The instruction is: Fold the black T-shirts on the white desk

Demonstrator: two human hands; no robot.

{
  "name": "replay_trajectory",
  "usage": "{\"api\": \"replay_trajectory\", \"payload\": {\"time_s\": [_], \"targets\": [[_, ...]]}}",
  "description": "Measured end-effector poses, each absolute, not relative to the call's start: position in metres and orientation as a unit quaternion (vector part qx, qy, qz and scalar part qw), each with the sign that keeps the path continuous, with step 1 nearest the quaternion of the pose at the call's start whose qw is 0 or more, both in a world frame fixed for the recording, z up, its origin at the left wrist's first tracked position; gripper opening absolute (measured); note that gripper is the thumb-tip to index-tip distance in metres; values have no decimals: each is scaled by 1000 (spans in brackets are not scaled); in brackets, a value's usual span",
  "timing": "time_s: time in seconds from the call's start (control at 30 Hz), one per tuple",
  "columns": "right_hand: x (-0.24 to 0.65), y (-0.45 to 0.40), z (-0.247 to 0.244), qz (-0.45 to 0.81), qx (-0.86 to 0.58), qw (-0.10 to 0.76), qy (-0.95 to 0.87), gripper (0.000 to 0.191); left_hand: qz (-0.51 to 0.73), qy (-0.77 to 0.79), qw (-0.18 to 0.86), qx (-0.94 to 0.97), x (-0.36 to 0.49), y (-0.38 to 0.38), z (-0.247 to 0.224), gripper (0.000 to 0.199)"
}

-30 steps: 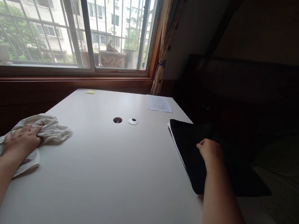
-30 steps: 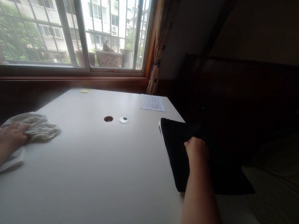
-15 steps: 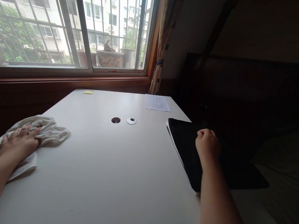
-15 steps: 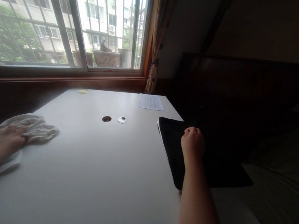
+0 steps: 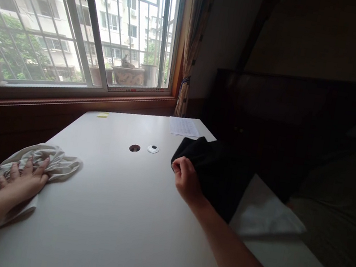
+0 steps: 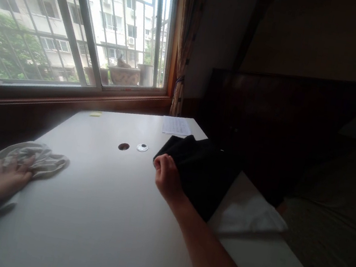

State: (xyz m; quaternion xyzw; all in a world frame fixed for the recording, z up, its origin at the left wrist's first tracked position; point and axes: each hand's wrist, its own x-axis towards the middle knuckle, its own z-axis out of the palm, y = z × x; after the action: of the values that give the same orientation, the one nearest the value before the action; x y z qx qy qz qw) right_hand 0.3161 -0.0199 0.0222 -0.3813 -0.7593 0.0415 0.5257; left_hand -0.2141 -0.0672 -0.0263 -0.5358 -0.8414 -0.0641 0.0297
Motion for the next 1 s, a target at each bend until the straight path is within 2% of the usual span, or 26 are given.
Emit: {"api": "replay_trajectory", "payload": {"time_s": [0.13, 0.23, 0.4, 0.5, 0.57, 0.73, 0.9, 1.0], "targets": [[287, -43, 20, 133, -291, 490, -811, 18, -118, -860, 21, -496, -202, -74, -31, 73], [272, -59, 19, 177, -188, 455, -852, 21, -93, -811, 41, -576, -194, -78, -31, 68], [253, -86, 14, 94, -21, 411, -906, 26, -72, -631, 80, -769, -146, -73, -27, 54], [245, -94, 6, 35, 51, 382, -922, 19, -104, -515, 28, -850, -94, -67, -24, 43], [244, -94, 2, 4, 62, 355, -933, 13, -140, -475, 1, -869, -60, -64, -23, 43], [257, -81, 2, 4, -28, 345, -938, 12, -205, -419, -39, -884, -2, -52, -16, 34], [276, -57, 13, 44, -237, 403, -883, 13, -208, -418, -71, -881, 12, -49, -7, 14], [289, -42, 16, 12, -357, 381, -853, 16, -214, -457, -110, -856, 3, -54, -2, 16]]}}
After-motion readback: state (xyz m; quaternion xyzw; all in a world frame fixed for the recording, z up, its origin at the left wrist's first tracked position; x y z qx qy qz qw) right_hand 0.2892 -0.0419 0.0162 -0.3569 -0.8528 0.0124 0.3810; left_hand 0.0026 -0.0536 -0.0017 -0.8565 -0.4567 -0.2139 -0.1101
